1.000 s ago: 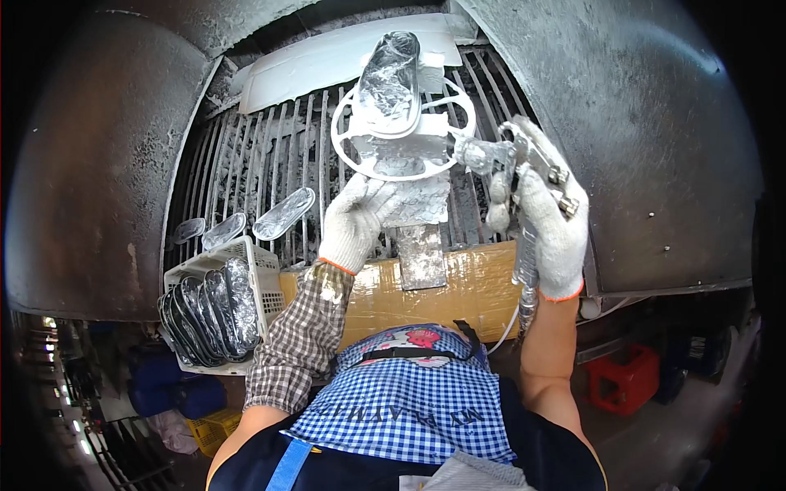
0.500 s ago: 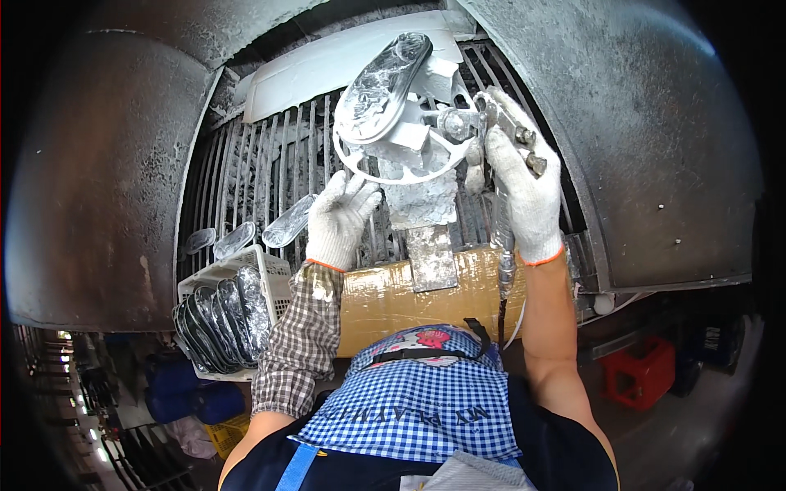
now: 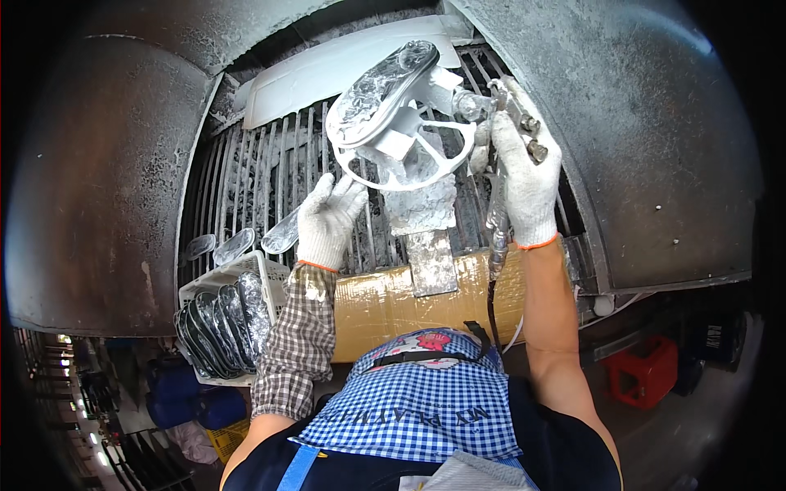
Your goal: The person repeatedly picks up small plastic parts from a white basket, sprays them with a paint gun, and places them on a metal grate. The process involves handling the parts one by one, applying a white coating, and arranging them on the grate to dry.
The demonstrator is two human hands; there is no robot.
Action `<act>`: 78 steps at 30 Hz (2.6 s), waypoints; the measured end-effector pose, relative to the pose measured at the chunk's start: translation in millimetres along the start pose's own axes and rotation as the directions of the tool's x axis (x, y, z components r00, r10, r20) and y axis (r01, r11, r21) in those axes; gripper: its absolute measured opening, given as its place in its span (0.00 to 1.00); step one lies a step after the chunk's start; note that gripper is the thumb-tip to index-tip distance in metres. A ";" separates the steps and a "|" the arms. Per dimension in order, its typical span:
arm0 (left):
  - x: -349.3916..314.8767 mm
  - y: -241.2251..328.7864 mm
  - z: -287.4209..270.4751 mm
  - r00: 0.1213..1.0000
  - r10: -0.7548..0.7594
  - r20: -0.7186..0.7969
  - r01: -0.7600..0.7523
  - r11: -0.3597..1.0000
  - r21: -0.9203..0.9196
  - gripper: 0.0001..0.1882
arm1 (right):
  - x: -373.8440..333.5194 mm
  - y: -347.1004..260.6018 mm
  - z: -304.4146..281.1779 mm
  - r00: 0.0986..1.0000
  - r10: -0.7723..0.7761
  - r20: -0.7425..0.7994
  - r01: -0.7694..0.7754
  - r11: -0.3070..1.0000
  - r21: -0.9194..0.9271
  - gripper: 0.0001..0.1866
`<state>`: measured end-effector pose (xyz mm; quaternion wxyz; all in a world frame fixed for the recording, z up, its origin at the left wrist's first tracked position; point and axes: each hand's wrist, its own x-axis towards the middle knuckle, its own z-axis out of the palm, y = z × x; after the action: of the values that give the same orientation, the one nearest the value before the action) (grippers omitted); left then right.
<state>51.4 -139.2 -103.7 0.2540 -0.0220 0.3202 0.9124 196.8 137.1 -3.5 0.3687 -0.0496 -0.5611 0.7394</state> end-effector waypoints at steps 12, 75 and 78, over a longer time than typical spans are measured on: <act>-1.9 -30.6 4.7 0.996 -0.011 0.092 0.011 1.000 -0.007 0.18 | -17.0 -20.5 9.8 0.989 0.068 0.134 -0.064 0.997 -0.038 0.27; -18.4 -51.4 32.2 0.988 -0.087 0.126 0.106 0.983 -0.151 0.27 | -33.9 -64.9 1.9 0.992 -0.001 -0.124 -0.016 0.991 -0.132 0.29; -13.1 -43.8 18.1 0.989 -0.094 0.116 0.113 0.979 -0.172 0.30 | -39.6 -68.5 -0.7 0.994 0.020 -0.109 -0.030 0.995 -0.092 0.28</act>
<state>85.9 -105.2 -111.9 0.3151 -0.0121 0.2218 0.9227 259.3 120.5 42.1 0.3867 -0.1137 -0.5735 0.7131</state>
